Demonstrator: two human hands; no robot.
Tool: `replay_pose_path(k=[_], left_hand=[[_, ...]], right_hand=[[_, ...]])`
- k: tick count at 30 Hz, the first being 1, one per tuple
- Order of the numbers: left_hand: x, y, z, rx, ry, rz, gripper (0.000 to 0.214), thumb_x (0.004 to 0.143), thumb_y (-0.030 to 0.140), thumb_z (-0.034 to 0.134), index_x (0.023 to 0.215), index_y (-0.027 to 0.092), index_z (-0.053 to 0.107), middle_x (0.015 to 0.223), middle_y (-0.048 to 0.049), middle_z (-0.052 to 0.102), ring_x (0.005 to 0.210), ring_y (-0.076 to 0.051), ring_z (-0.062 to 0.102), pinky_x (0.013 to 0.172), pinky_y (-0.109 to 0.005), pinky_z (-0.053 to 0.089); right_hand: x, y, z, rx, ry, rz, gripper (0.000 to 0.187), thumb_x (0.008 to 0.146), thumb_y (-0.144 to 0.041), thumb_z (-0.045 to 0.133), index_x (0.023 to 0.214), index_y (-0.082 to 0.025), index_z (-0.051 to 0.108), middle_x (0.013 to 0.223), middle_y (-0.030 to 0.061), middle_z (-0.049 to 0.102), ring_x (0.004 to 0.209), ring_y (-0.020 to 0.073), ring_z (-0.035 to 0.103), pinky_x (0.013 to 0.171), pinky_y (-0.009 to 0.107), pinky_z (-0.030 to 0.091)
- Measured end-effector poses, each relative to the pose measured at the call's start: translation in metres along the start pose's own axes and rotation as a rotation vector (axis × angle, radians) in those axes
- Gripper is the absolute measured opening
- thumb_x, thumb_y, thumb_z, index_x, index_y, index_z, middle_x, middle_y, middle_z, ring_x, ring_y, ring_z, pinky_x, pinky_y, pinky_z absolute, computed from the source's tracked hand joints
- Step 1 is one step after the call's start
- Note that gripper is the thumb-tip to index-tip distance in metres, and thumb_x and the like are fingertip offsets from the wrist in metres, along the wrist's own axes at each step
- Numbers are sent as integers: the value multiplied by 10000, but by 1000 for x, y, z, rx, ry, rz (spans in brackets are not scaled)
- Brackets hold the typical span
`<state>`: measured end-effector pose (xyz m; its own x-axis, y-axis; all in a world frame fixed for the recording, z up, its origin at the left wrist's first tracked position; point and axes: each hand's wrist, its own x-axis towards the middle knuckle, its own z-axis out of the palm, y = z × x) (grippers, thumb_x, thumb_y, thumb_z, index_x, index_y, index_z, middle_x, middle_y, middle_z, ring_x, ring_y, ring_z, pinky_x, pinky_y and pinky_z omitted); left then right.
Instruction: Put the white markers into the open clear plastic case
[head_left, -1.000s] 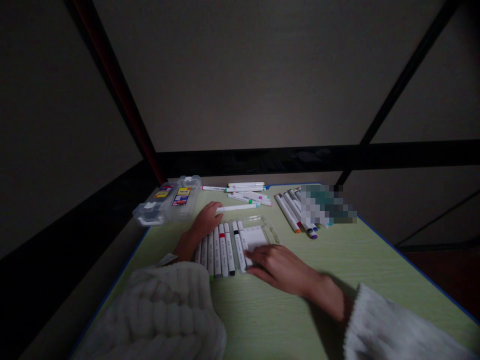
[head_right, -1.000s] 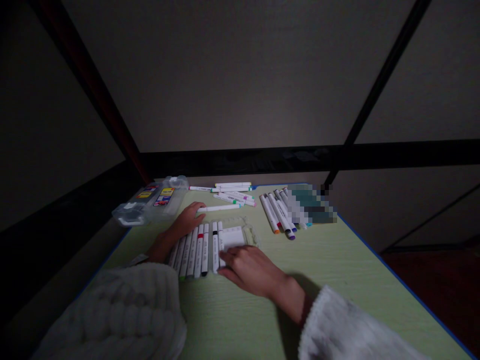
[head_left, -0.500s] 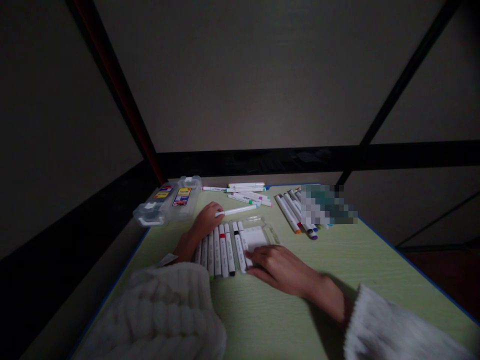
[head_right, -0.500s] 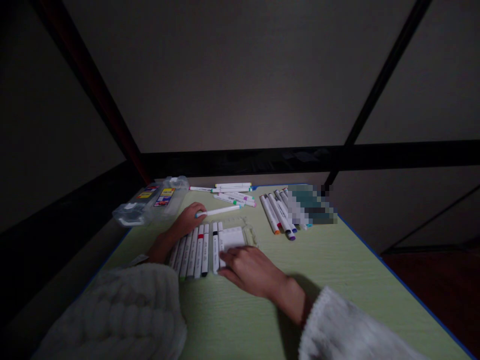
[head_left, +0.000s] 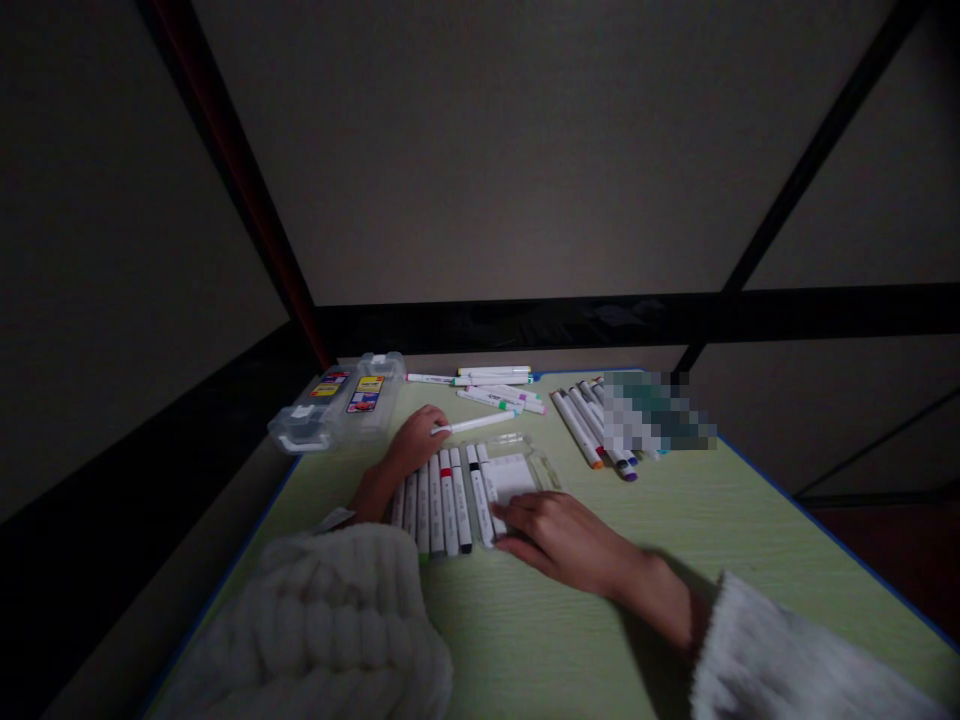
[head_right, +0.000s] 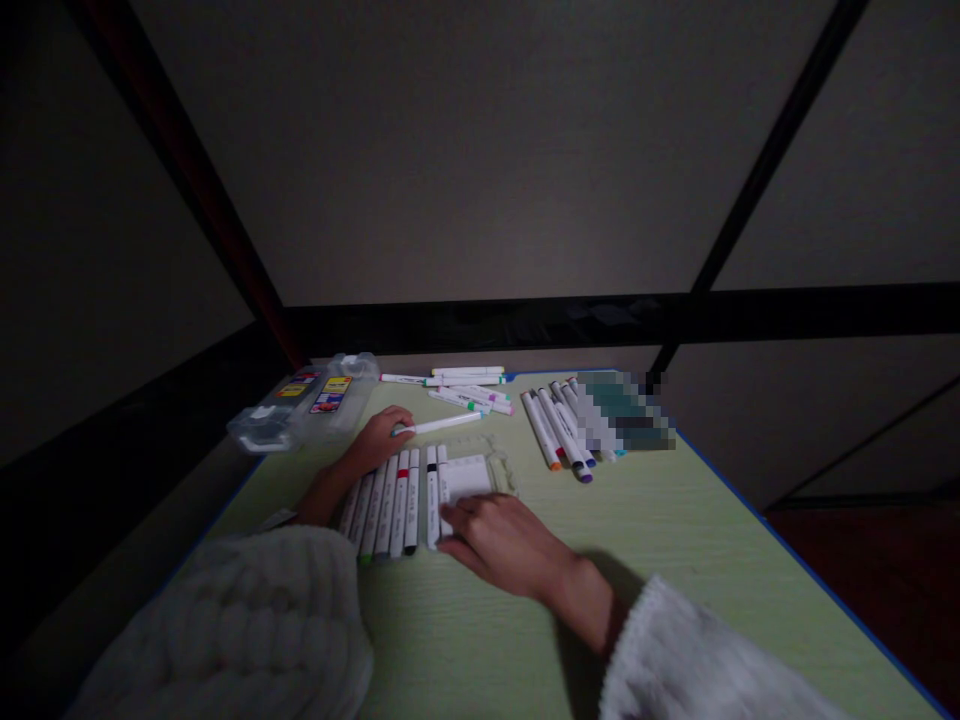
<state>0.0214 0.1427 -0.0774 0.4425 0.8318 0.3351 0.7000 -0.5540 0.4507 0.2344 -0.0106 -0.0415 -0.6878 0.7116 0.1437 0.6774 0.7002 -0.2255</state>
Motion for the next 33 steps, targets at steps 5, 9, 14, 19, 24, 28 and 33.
replay_pose_path(k=[5,9,14,19,24,28,33], left_hand=[[0,1,-1,-9,6,-6,74,672,153,496,715,143,556,840,-54,576,859,-174,531,832,-320,415],[2,3,-2,-1,12,-38,77,665,160,510,704,137,572,810,-53,588,829,-172,537,811,-315,416],[3,12,-8,-34,0,-116,119,670,195,509,709,131,602,761,-52,618,757,-170,556,739,-293,425],[4,22,-15,-116,-3,-163,153,675,233,517,706,122,619,700,-43,634,685,-160,566,661,-260,414],[5,22,-14,-217,28,-209,131,654,240,549,675,131,618,581,-11,601,563,-132,541,547,-228,394],[7,18,-12,-393,80,-315,101,610,231,600,646,136,597,476,24,550,444,-105,508,444,-203,366],[9,19,-13,-686,175,-461,153,538,184,680,590,119,551,438,29,548,388,-71,492,406,-174,377]], right_hand=[[0,0,0,1,-1,0,328,885,-331,372,1092,-133,531,844,81,627,760,184,584,641,290,413],[0,1,2,9,15,-12,321,883,-324,381,1086,-131,537,833,83,624,752,176,580,637,283,407],[0,1,3,16,16,-12,316,881,-325,388,1083,-133,538,823,78,623,745,169,577,635,277,405],[1,0,0,3,4,-5,323,887,-328,369,1082,-134,538,823,82,625,749,178,580,637,288,409],[1,0,0,-11,-5,2,324,885,-332,368,1089,-142,533,840,76,628,771,188,583,645,291,411],[0,0,1,-6,3,5,326,883,-335,374,1091,-140,533,833,75,629,762,183,584,642,285,412],[1,1,1,8,6,1,321,883,-324,375,1091,-138,534,831,80,629,760,182,585,646,289,421]])
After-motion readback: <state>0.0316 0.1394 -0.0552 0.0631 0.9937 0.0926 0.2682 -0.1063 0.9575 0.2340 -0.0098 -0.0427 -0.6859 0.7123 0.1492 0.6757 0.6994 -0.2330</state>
